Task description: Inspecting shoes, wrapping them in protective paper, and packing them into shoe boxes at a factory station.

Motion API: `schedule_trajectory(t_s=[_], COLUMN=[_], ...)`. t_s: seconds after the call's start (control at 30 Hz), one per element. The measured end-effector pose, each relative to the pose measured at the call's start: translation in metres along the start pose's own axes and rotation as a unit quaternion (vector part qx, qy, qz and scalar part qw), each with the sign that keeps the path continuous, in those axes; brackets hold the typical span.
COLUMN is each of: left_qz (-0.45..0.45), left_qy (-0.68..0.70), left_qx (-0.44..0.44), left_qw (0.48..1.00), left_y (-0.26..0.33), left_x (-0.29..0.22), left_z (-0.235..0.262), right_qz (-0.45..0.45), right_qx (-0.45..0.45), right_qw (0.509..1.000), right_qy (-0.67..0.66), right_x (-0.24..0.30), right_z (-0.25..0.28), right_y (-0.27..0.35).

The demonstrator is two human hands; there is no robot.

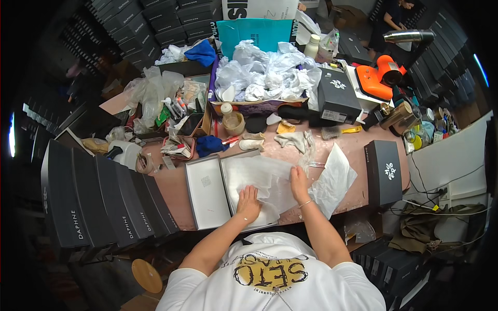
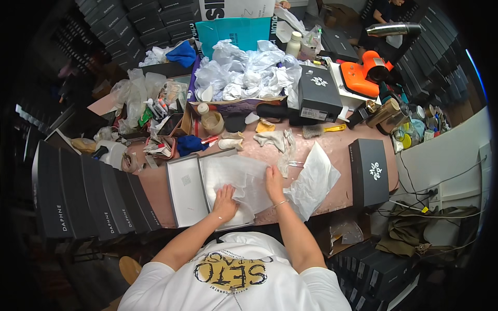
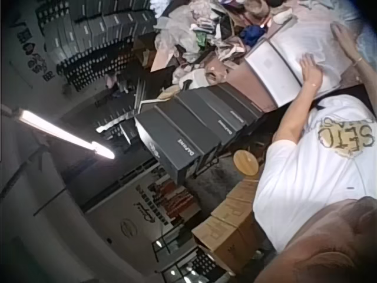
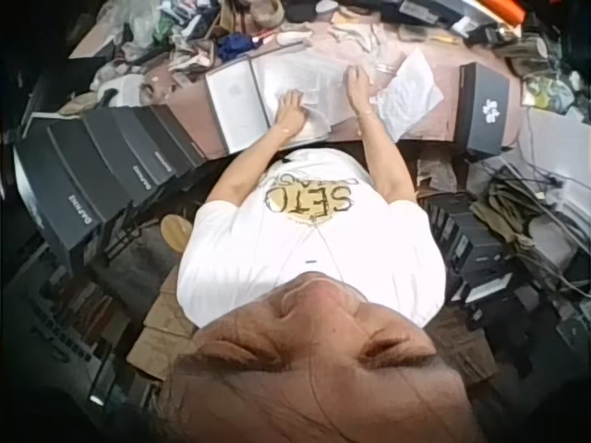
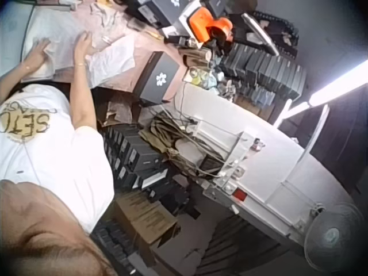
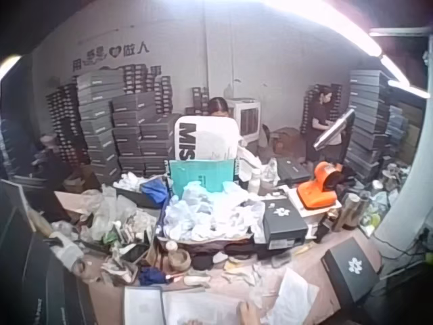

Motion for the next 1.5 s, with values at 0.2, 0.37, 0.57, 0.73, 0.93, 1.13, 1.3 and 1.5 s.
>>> schedule_trajectory(t_s=[0.2,0.37,0.57,0.73,0.93,1.13,1.3,1.5], left_qz=[0.090,0.004,-0.007,-0.055,0.153,-0.082,0.027,0.193], left_qy=[0.076,-0.073,-0.067,0.435,0.816,0.792,0.694,0.710], left_qx=[0.366,0.064,0.193,0.029,0.192,0.148,0.001,-0.163], left_qw=[0.923,0.995,0.979,0.898,0.524,0.587,0.719,0.657], left_y=[-0.039,-0.041,-0.045,-0.038,-0.046,0.004,0.055,0.059], left_x=[0.005,0.015,0.011,-0.046,-0.121,-0.097,0.017,0.091], left_z=[0.043,0.061,0.089,0.158,0.118,0.143,0.189,0.148], right_qz=[0.104,0.182,0.329,0.188,0.227,0.206,-0.192,0.215], right_qx=[0.131,0.191,0.067,-0.053,0.071,0.506,0.438,0.409], right_qw=[0.980,0.874,0.750,0.935,0.971,0.821,0.799,0.885], right_qy=[0.112,0.409,0.569,0.296,0.007,-0.166,-0.364,0.060], right_x=[0.123,0.109,0.030,0.082,0.219,0.252,0.140,0.147], right_z=[0.054,0.100,0.104,0.205,0.177,0.047,0.045,-0.012], right_y=[-0.043,0.011,0.055,0.024,0.053,0.175,0.168,0.172])
Point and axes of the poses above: each hand's wrist, its own y-axis away from the middle knuckle, its own z-axis out of the back of the hand, x = y × z, the point moved 6 cm from there along -y, towards the middle knuckle, and after that the axes turned 5 degrees about -y, right-handed, at the moved point
